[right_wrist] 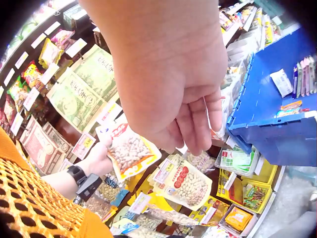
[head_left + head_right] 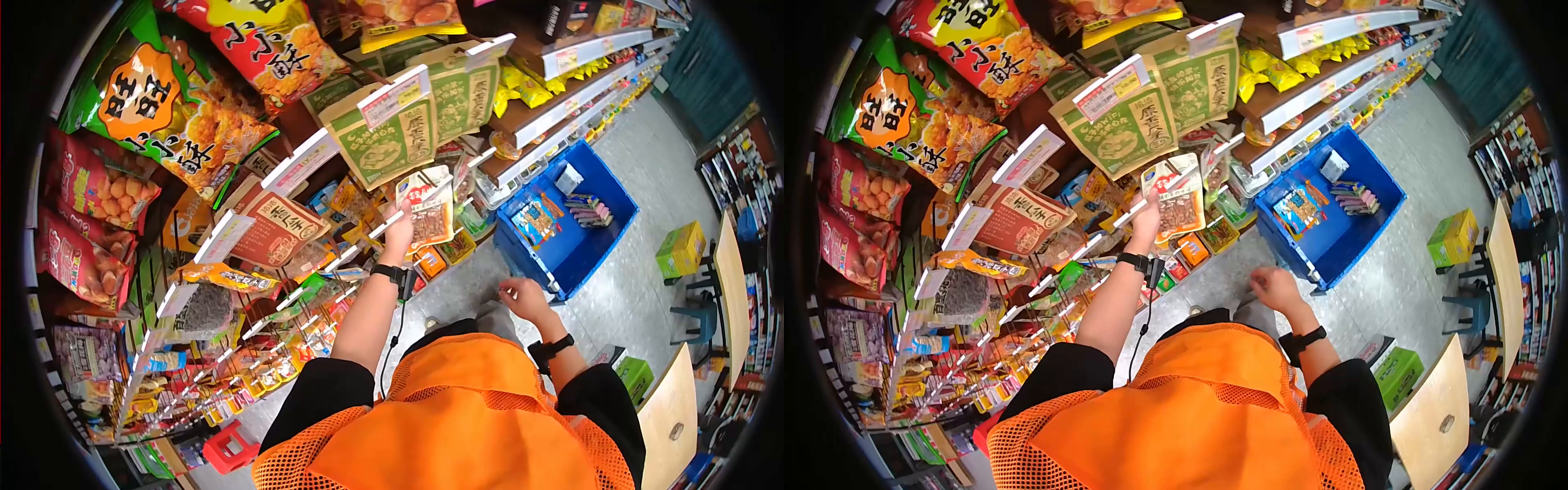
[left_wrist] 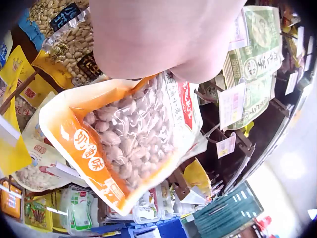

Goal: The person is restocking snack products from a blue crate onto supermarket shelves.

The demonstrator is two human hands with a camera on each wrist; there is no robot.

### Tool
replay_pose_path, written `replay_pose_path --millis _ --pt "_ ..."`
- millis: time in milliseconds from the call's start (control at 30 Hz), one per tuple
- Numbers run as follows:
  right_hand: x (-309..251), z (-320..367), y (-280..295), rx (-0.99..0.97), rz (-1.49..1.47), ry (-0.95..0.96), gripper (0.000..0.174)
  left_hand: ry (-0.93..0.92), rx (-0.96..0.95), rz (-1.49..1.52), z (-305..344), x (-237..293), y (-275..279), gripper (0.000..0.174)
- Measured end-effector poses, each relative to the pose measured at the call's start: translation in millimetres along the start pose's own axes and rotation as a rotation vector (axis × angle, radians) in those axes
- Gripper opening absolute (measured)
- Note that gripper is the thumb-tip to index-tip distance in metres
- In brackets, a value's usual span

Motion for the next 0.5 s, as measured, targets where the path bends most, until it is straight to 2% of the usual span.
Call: replay_pose_path --millis 33,133,200,233,267,400,500 --pt "2.5 4.3 0.4 -0.005 -0.006 -0.002 0.018 0.083 -0.003 -0.017 4.5 3.9 0.8 0.029" --pt "5.2 5.9 -0.1 0.011 0.024 -0.026 0.019 0.373 0.084 0.381 22.7 -24.4 -5.9 0.036" --pt "2.6 6.5 4.8 0.022 0.032 -0.037 0.019 0.381 0.037 0.755 20.1 -51.5 -19.0 0.038" --pt "-1.9 4.5 8.2 0.028 0.04 -0.01 0.019 0.425 0.031 0.771 22.3 -54.0 -20.3 0.044" --pt "-0.9 3.5 13.2 0.038 0.042 -0.036 0.019 0.47 -0.005 0.807 24.9 -55.2 -24.9 0.042" --pt "-6.5 1.3 29.7 0.066 0.0 -0.009 0.017 0.446 -0.051 0.825 26.6 -28.2 -29.7 0.042" --pt "-5.8 -3.0 40.1 0.103 0.013 0.029 0.014 0.51 -0.103 0.889 17.0 -57.2 -30.7 0.041"
Point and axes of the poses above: each hand's wrist, its own z-axis away from the middle knuckle, its own y-axis out of the back of the hand, x = y × z, the point moved 10 cm from there along -z, towards the middle knuckle, and after that the axes turned 13 degrees about z, right-handed, at the moved point
